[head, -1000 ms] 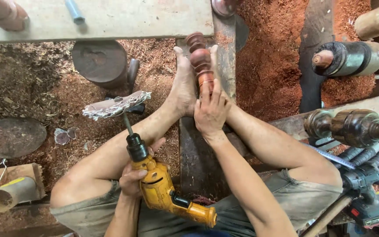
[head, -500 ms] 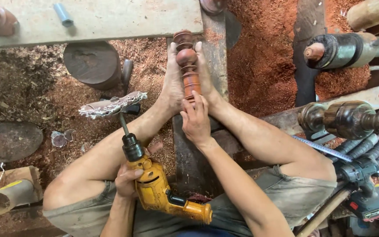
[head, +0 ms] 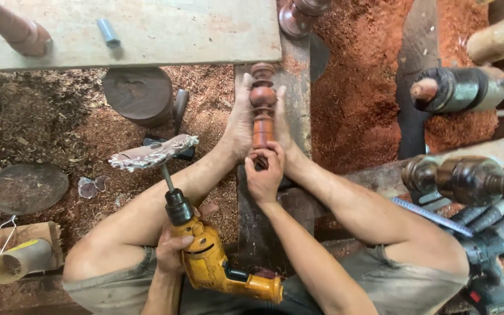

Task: Sand and polish decorative wooden spindles using an electric drill with a wire-brush or sanding attachment.

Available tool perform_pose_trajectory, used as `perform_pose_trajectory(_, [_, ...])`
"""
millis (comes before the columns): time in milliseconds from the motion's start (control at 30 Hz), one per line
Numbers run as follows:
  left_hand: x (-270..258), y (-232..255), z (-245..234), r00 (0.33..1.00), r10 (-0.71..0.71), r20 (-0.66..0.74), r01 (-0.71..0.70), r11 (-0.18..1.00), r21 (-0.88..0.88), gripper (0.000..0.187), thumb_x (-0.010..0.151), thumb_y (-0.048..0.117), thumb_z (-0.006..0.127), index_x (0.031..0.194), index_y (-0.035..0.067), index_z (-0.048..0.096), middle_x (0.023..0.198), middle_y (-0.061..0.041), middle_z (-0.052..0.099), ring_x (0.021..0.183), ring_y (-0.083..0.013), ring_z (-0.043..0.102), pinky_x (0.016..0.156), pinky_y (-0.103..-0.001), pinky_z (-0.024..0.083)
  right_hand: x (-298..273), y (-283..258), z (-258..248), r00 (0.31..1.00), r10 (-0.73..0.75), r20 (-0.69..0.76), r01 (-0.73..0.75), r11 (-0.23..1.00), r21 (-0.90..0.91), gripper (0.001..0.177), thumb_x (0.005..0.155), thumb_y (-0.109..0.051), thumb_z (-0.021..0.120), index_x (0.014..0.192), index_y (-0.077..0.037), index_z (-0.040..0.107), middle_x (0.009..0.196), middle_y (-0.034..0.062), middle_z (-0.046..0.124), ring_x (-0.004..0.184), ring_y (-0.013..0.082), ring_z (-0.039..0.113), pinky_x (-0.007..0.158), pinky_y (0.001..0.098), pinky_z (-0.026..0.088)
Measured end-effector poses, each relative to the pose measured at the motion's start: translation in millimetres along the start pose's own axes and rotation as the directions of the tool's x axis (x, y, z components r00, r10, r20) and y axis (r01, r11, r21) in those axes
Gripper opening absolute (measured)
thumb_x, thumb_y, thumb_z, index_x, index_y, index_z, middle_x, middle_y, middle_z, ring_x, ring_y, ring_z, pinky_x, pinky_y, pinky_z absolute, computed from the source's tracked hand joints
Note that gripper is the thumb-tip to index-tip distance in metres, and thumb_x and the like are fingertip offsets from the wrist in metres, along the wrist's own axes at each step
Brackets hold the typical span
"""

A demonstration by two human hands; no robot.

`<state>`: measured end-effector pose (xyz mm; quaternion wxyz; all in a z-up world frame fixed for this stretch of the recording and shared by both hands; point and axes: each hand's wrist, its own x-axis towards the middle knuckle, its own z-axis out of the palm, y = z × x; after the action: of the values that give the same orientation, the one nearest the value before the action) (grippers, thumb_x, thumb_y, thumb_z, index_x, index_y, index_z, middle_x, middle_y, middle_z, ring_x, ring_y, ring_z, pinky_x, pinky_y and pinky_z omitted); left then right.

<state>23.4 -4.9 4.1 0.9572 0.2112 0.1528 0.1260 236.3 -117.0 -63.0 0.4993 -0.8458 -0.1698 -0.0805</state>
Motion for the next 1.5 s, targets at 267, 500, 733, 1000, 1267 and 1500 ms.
perform_pose_trajectory(267, [18.4,-8.8,12.8,0.983,-0.111,-0.144,0.141,0.967,0.213,0.048,0.078,0.013,0.069,0.120,-0.006,0.055,0.119,-0.032,0.067,0.088,-0.0354,0.073,0.074,-0.048,0.064,9.8,-30.2,-59.5,0.935,0.183,0.305,-0.187,0.982,-0.017,0.042,0.079,-0.016,0.082,0.116,-0.005,0.063,0.141,0.0149,0.048,0.129,0.0337,0.054,0.108,0.0416,0.046])
perform_pose_trajectory(500, [88.0,1.0,75.5,0.952,-0.053,-0.302,0.233,0.764,0.602,0.030,0.085,0.023,0.068,0.105,0.001,0.060,0.092,-0.012,0.070,0.078,-0.0191,0.069,0.073,-0.034,0.062,24.1,-170.2,-176.5,0.094,0.390,0.916,-0.086,0.920,-0.382,0.112,0.073,-0.047,0.088,0.161,-0.011,0.029,0.156,0.0172,0.046,0.142,0.0353,0.045,0.117,0.0448,0.036])
perform_pose_trajectory(733, [170.9,-11.1,118.9,0.944,-0.065,-0.323,0.231,0.831,0.507,0.096,0.077,-0.001,0.064,0.161,0.023,0.023,0.121,-0.012,0.065,0.092,-0.0186,0.070,0.082,-0.034,0.063,-4.9,-95.3,-145.0,0.684,-0.104,0.722,0.582,0.674,-0.455,0.093,0.072,-0.008,0.070,0.156,0.001,0.031,0.109,0.0180,0.063,0.094,0.0319,0.059,0.077,0.0423,0.048])
perform_pose_trajectory(1000, [182.6,-46.6,67.8,0.971,-0.095,-0.218,0.188,0.868,0.459,0.059,0.085,0.008,0.067,0.139,0.002,0.044,0.106,-0.014,0.062,0.086,-0.0185,0.066,0.073,-0.032,0.060,3.4,-105.5,-145.1,0.721,-0.102,0.686,0.541,0.701,-0.465,0.098,0.062,-0.006,0.065,0.154,0.003,0.033,0.091,0.0148,0.056,0.086,0.0323,0.056,0.069,0.0417,0.046])
perform_pose_trajectory(1267, [143.7,-57.7,70.4,0.925,-0.173,-0.337,0.313,0.850,0.423,0.020,0.085,0.015,0.070,0.100,0.004,0.062,0.082,-0.005,0.069,0.070,-0.0158,0.067,0.068,-0.033,0.061,-23.2,-100.1,-164.4,0.667,-0.093,0.739,0.590,0.671,-0.448,0.101,0.061,-0.006,0.066,0.155,0.001,0.034,0.089,0.0117,0.054,0.083,0.0306,0.055,0.069,0.0405,0.046])
perform_pose_trajectory(1500, [168.4,-42.9,88.0,0.928,-0.126,-0.349,0.292,0.829,0.477,0.025,0.082,0.017,0.072,0.100,0.005,0.061,0.080,-0.006,0.067,0.066,-0.0183,0.066,0.062,-0.035,0.058,-6.6,-91.4,-149.9,0.749,-0.153,0.645,0.553,0.681,-0.480,0.096,0.064,-0.006,0.066,0.155,-0.002,0.036,0.091,0.0110,0.055,0.085,0.0309,0.055,0.070,0.0429,0.045])
